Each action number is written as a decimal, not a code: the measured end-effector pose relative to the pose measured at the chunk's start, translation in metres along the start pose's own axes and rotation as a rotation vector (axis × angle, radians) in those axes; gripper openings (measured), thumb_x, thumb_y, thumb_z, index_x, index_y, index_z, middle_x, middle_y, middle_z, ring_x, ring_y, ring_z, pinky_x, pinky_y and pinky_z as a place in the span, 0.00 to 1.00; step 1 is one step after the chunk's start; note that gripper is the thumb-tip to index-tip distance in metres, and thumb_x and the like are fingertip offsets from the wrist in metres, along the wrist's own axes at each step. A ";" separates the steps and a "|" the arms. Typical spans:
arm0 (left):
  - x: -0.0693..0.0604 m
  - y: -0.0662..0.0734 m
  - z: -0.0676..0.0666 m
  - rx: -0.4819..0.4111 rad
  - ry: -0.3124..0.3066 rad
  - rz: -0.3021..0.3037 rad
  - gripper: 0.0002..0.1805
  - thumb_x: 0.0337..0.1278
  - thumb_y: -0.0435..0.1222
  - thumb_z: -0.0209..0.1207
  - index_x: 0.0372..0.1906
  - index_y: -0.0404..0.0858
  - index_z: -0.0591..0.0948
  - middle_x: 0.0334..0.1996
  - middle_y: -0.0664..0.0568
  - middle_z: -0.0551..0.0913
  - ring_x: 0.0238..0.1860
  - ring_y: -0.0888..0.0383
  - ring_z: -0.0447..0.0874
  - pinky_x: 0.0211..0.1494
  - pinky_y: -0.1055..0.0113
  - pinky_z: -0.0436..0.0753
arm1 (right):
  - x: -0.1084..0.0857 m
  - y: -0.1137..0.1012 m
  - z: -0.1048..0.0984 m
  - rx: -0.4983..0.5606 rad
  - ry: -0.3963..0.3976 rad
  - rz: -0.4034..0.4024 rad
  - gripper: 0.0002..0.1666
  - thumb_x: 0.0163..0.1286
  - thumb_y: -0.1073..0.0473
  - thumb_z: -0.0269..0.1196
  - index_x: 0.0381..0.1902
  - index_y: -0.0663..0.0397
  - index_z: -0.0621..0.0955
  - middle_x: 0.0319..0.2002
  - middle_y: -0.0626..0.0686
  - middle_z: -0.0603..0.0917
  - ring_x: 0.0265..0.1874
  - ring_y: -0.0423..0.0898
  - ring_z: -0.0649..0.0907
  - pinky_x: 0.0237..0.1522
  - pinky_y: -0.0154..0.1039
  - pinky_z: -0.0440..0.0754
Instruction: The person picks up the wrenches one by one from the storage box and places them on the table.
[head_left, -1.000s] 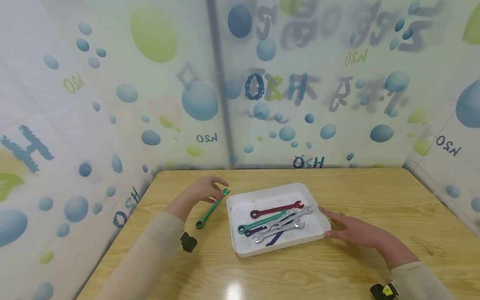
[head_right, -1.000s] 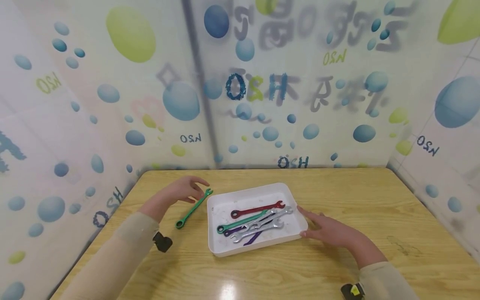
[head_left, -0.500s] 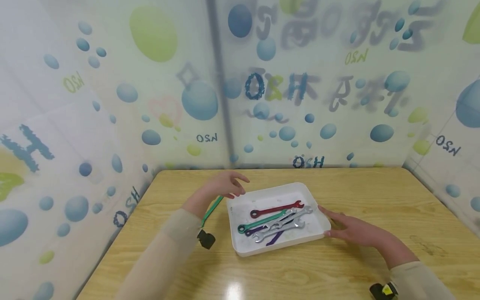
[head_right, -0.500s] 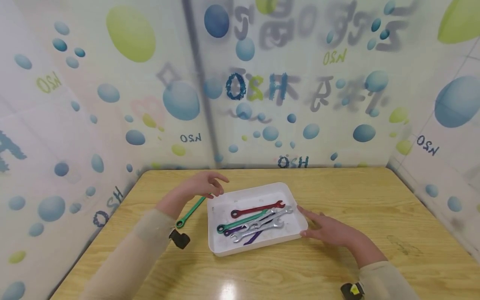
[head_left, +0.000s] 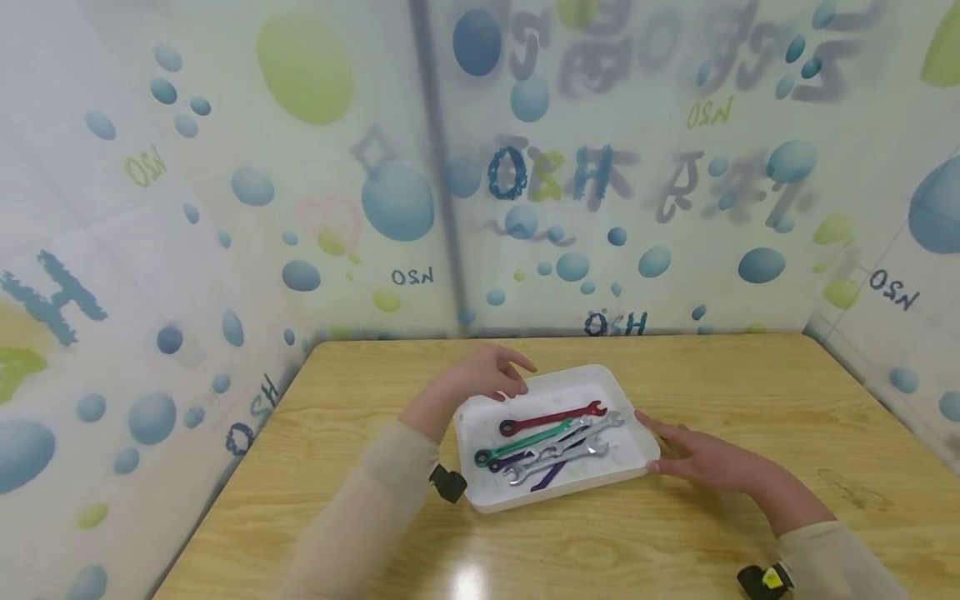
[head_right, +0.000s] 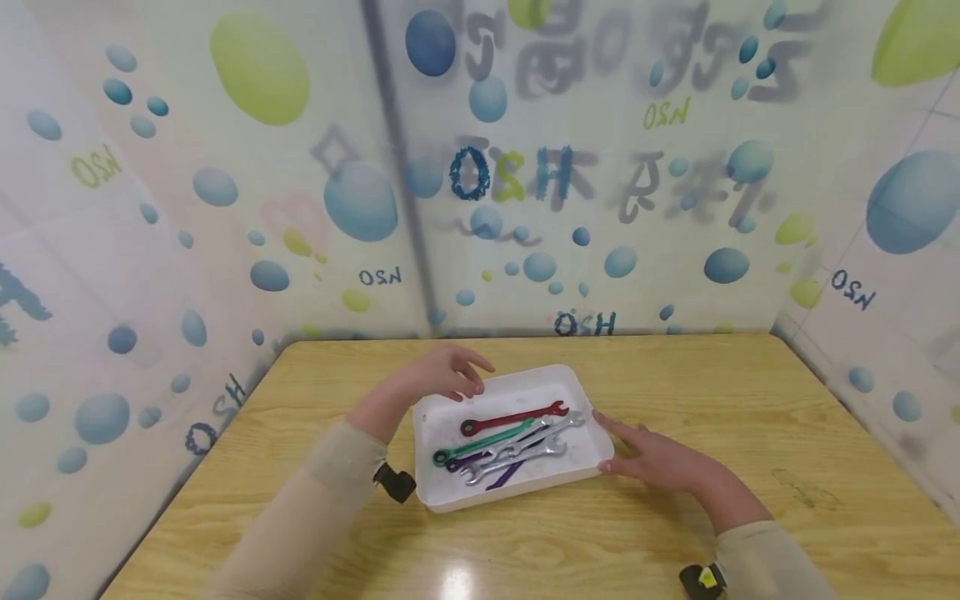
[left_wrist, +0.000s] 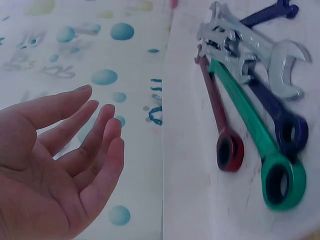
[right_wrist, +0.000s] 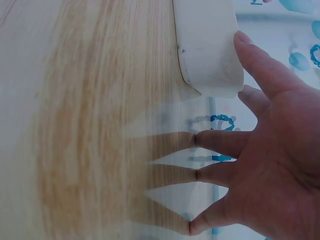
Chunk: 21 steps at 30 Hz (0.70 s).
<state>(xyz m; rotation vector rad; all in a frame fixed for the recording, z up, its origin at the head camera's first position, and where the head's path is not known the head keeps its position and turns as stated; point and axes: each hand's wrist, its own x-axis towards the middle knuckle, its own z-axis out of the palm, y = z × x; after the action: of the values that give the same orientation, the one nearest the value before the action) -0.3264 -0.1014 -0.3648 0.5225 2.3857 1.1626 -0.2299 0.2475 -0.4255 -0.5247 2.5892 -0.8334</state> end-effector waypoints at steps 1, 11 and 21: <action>0.001 0.001 0.003 0.005 -0.001 0.004 0.22 0.57 0.35 0.67 0.57 0.42 0.80 0.37 0.52 0.85 0.46 0.43 0.83 0.44 0.60 0.83 | 0.000 0.000 0.000 0.005 -0.001 0.004 0.47 0.68 0.39 0.60 0.77 0.49 0.55 0.72 0.69 0.57 0.66 0.77 0.55 0.60 0.72 0.56; 0.015 0.009 0.021 -0.016 -0.039 0.046 0.20 0.59 0.35 0.66 0.57 0.39 0.81 0.38 0.54 0.85 0.45 0.48 0.83 0.44 0.60 0.82 | 0.000 -0.001 0.001 0.015 -0.002 0.023 0.47 0.68 0.39 0.60 0.77 0.48 0.55 0.72 0.68 0.56 0.67 0.76 0.53 0.61 0.72 0.55; 0.039 0.003 0.030 0.013 -0.057 0.089 0.18 0.58 0.35 0.65 0.55 0.41 0.82 0.38 0.54 0.84 0.40 0.54 0.83 0.42 0.62 0.82 | 0.000 0.000 0.001 0.025 -0.002 0.032 0.48 0.68 0.38 0.60 0.77 0.47 0.55 0.73 0.68 0.55 0.68 0.76 0.52 0.61 0.72 0.54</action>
<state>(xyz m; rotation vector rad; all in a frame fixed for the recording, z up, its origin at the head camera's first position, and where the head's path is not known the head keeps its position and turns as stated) -0.3430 -0.0609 -0.3874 0.6632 2.3442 1.1547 -0.2291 0.2472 -0.4260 -0.4752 2.5747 -0.8530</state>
